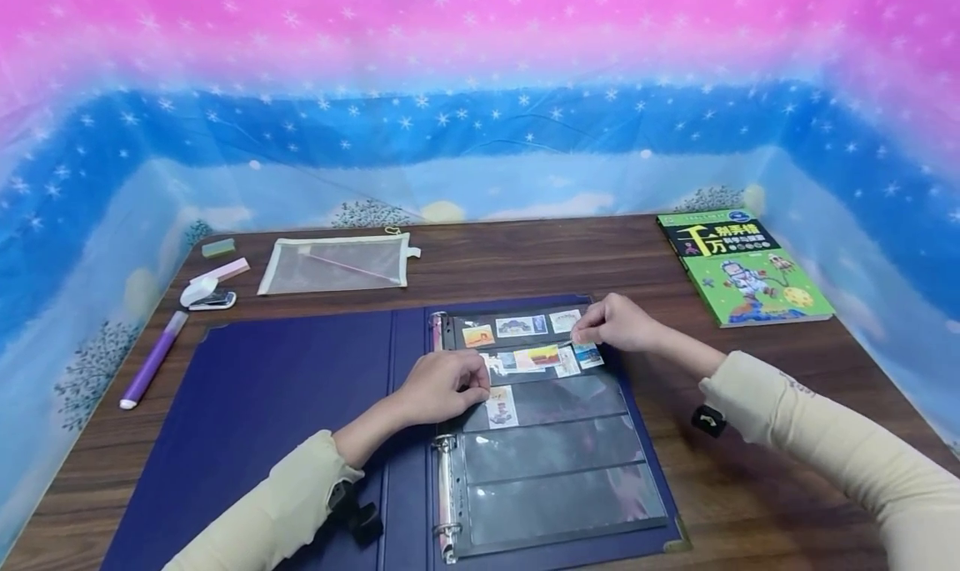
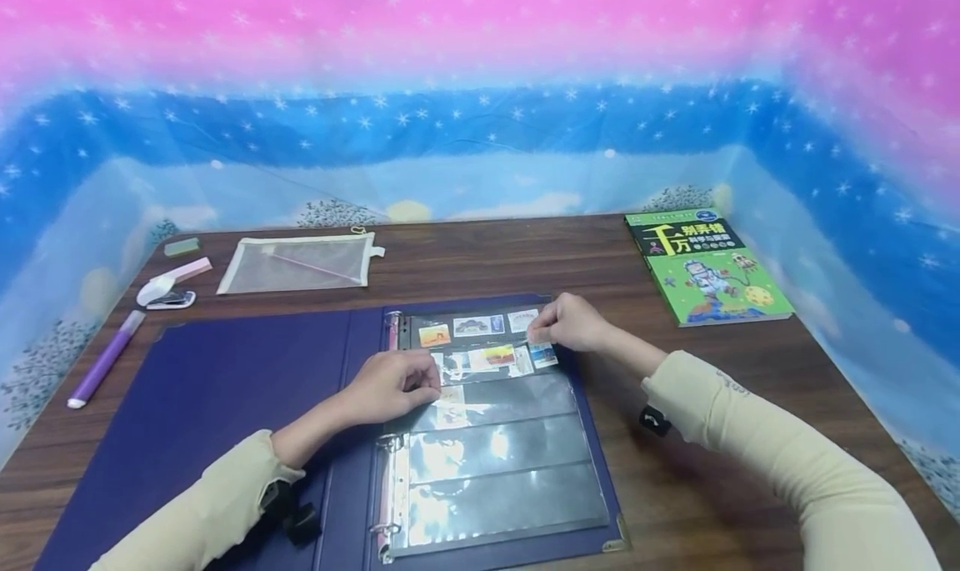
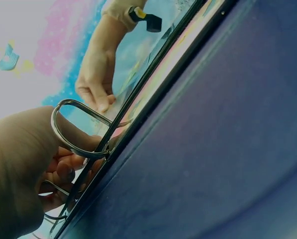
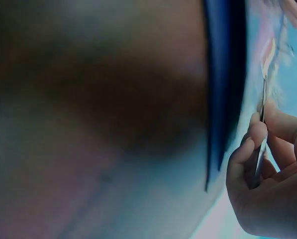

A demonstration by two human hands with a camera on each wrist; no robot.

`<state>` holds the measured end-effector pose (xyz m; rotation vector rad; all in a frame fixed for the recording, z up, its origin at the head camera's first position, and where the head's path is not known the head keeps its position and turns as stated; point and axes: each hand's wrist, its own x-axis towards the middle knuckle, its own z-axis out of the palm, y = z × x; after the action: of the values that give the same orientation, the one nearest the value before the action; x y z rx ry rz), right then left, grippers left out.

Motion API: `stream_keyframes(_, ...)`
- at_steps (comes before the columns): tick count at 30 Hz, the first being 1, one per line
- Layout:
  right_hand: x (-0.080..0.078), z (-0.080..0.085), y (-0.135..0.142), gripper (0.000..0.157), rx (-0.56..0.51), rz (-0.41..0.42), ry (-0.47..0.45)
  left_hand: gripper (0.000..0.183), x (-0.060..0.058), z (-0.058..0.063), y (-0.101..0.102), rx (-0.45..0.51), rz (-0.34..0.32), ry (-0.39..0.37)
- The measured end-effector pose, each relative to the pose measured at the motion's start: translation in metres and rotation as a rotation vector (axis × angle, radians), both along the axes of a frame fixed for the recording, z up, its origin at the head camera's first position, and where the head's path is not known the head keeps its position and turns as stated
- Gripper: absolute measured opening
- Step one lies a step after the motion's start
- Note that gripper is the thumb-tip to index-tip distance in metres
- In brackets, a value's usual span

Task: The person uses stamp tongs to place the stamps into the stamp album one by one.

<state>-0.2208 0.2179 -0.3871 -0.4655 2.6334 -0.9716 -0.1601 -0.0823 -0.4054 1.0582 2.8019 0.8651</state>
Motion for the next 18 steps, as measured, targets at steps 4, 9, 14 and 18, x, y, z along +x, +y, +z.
stream_keyframes(4, 0.012, -0.003, -0.003, 0.012, 0.018, 0.048, 0.018, 0.009, -0.001, 0.000, -0.001, -0.007, -0.001, 0.010)
stream_keyframes(9, 0.019, 0.000, -0.004, 0.008, 0.027, 0.090, 0.050, 0.010, -0.001, 0.002, 0.000, -0.012, 0.006, 0.012)
stream_keyframes(14, 0.023, 0.003, -0.001, 0.007, 0.044, 0.121, 0.061, 0.009, -0.001, 0.001, 0.000, -0.020, 0.007, 0.009)
stream_keyframes(18, 0.025, 0.004, 0.002, 0.007, 0.045, 0.153, 0.058, 0.009, -0.001, 0.001, 0.000, -0.028, 0.004, 0.009)
